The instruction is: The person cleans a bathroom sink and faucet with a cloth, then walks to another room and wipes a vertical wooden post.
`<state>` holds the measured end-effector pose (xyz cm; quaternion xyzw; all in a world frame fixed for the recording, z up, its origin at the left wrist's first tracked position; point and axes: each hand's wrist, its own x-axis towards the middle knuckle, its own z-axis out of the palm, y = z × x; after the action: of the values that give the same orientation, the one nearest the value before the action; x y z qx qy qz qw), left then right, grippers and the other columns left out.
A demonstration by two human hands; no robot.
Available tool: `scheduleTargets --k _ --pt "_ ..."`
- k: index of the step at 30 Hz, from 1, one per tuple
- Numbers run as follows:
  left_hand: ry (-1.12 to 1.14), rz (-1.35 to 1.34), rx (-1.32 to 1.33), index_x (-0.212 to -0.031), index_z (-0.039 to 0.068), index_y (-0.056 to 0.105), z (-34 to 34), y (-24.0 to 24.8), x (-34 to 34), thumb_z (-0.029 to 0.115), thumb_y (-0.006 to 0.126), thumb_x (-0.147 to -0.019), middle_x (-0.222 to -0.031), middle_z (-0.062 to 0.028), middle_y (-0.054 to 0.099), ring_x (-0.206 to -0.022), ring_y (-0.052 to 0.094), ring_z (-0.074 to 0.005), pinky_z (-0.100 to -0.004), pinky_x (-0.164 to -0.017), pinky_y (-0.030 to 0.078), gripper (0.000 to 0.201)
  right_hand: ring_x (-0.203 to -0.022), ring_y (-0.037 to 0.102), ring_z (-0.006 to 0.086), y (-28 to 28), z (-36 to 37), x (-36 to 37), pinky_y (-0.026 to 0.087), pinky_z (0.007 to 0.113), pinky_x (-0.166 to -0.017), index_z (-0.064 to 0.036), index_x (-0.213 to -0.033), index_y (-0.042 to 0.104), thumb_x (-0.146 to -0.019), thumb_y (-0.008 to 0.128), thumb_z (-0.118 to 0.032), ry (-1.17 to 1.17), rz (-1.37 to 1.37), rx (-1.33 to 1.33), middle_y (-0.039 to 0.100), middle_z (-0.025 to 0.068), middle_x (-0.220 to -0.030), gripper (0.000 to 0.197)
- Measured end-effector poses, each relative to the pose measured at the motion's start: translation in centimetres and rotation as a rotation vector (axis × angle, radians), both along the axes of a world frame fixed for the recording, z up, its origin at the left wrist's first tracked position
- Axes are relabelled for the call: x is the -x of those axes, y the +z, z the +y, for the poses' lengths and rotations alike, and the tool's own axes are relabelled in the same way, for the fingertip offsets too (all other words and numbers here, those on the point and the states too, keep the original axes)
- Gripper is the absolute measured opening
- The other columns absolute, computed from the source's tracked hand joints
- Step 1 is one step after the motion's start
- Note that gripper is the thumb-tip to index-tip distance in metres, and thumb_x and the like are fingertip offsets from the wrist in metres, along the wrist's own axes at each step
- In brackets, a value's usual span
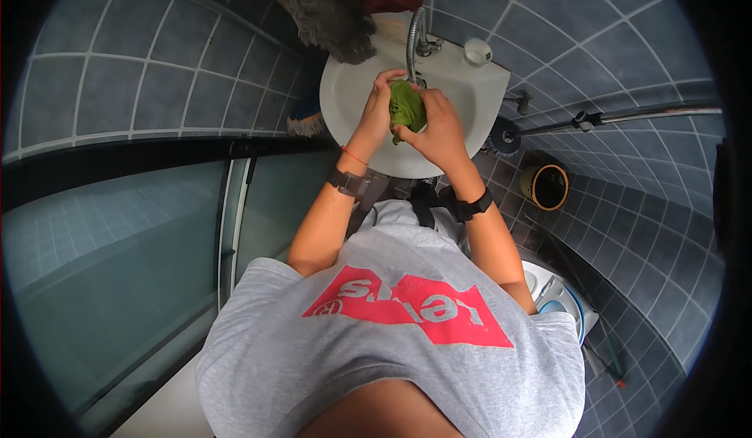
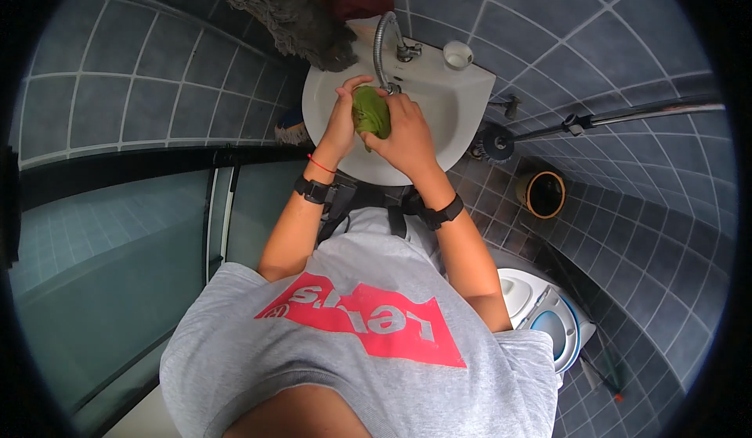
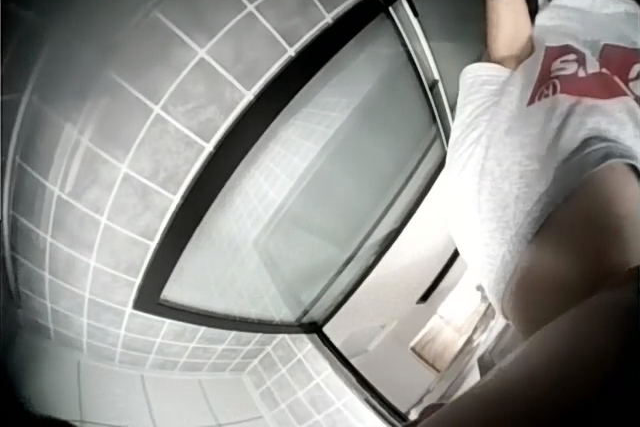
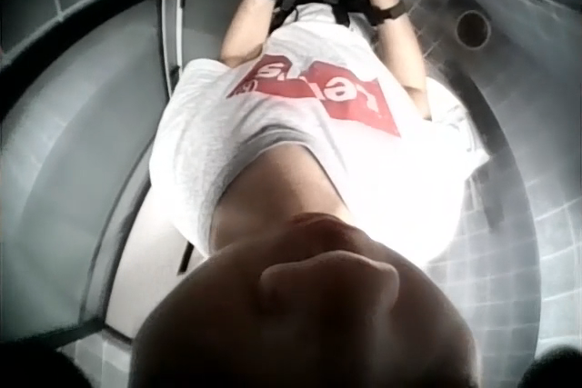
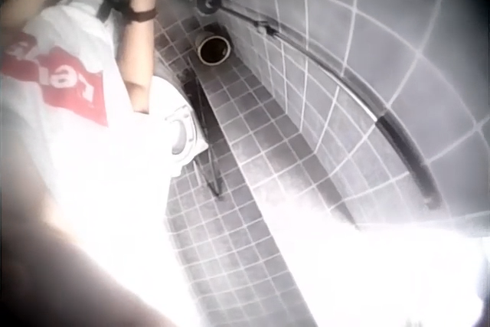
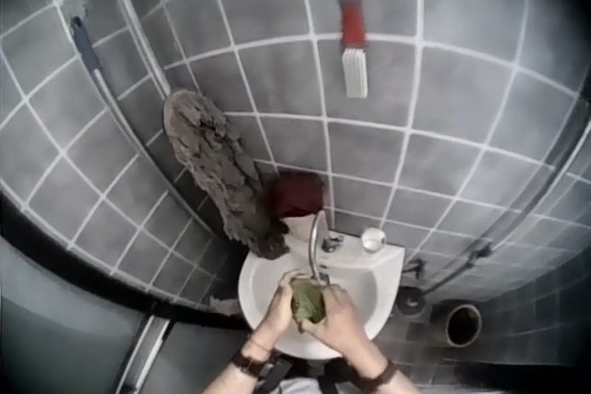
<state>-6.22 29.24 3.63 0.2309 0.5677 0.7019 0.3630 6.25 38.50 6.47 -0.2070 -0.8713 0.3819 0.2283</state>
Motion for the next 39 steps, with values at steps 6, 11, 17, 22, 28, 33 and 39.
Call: scheduleTargets --k 6,11,17,22,28,33,39 --pt "-0.213 0.177 -0.083 -0.134 0.003 0.048 -0.7 2.4 1.4 0.034 0.055 -0.102 -0.127 -0.0110 0.059 -0.119 0.056 -0.0194 -0.0325 -0.103 0.044 0.046 -0.085 0.064 0.0280 -1.3 0.2 -0.5 0.052 0.036 -0.078 -0.0007 -0.110 0.062 -0.069 0.078 -0.018 -0.064 0.098 0.305 0.064 0.0134 -0.092 0.047" --pt "-0.321 0.330 0.019 -0.140 0.005 0.046 -2.6 3.6 3.0 0.015 0.078 -0.084 -0.129 -0.0088 0.056 -0.120 0.053 -0.0181 -0.0325 -0.103 0.043 0.065 -0.080 0.059 0.0093 -1.1 0.6 -0.8 0.048 0.026 -0.072 0.0009 -0.102 0.063 -0.080 0.071 -0.006 -0.128 0.246 0.708 0.067 0.0026 -0.091 0.025" --pt "-0.252 0.169 0.030 -0.135 0.004 0.052 -4.4 2.7 4.9 0.010 0.081 -0.080 -0.116 -0.0070 0.058 -0.103 0.058 -0.0159 -0.0296 -0.081 0.055 0.063 -0.082 0.056 0.0066 -1.8 0.3 -0.8 0.044 0.023 -0.070 -0.0032 -0.093 0.058 -0.080 0.066 0.002 -0.097 0.376 0.866 0.061 -0.0028 -0.088 0.016" --pt "-0.306 0.210 0.054 -0.109 -0.002 0.064 -4.8 1.4 6.7 0.015 0.083 -0.080 -0.099 -0.0040 0.061 -0.091 0.058 -0.0110 -0.0256 -0.076 0.051 0.040 -0.091 0.060 0.0129 -1.8 -1.0 -1.0 0.048 0.027 -0.076 -0.0025 -0.109 0.053 -0.081 0.061 0.007 -0.135 0.482 1.094 0.062 0.0033 -0.103 0.030" --pt "-0.273 0.246 -0.024 -0.109 -0.002 0.063 -5.1 2.9 7.2 0.029 0.080 -0.085 -0.091 -0.0019 0.064 -0.086 0.058 -0.0101 -0.0250 -0.080 0.048 0.042 -0.110 0.061 0.0245 -1.8 -1.6 -2.0 0.052 0.037 -0.095 -0.0036 -0.134 0.045 -0.081 0.060 0.008 -0.159 0.507 1.310 0.053 0.0132 -0.128 0.057" --pt "-0.325 0.200 0.002 -0.111 -0.002 0.061 -4.7 4.3 7.3 0.033 0.069 -0.095 -0.095 0.0006 0.063 -0.087 0.056 -0.0059 -0.0228 -0.078 0.047 0.039 -0.120 0.056 0.0254 -3.0 -1.5 -3.0 0.049 0.039 -0.101 -0.0040 -0.144 0.041 -0.083 0.065 0.002 -0.059 0.322 1.240 0.051 0.0150 -0.135 0.066" --pt "-0.377 0.210 -0.007 -0.108 -0.001 0.060 -4.4 4.5 7.2 0.037 0.069 -0.095 -0.090 0.0018 0.061 -0.082 0.053 -0.0056 -0.0224 -0.073 0.047 0.042 -0.132 0.047 0.0260 -2.3 -2.7 -0.6 0.036 0.037 -0.110 -0.0001 -0.148 0.037 -0.077 0.085 -0.025 0.015 -0.001 0.830 0.050 0.0149 -0.139 0.089"
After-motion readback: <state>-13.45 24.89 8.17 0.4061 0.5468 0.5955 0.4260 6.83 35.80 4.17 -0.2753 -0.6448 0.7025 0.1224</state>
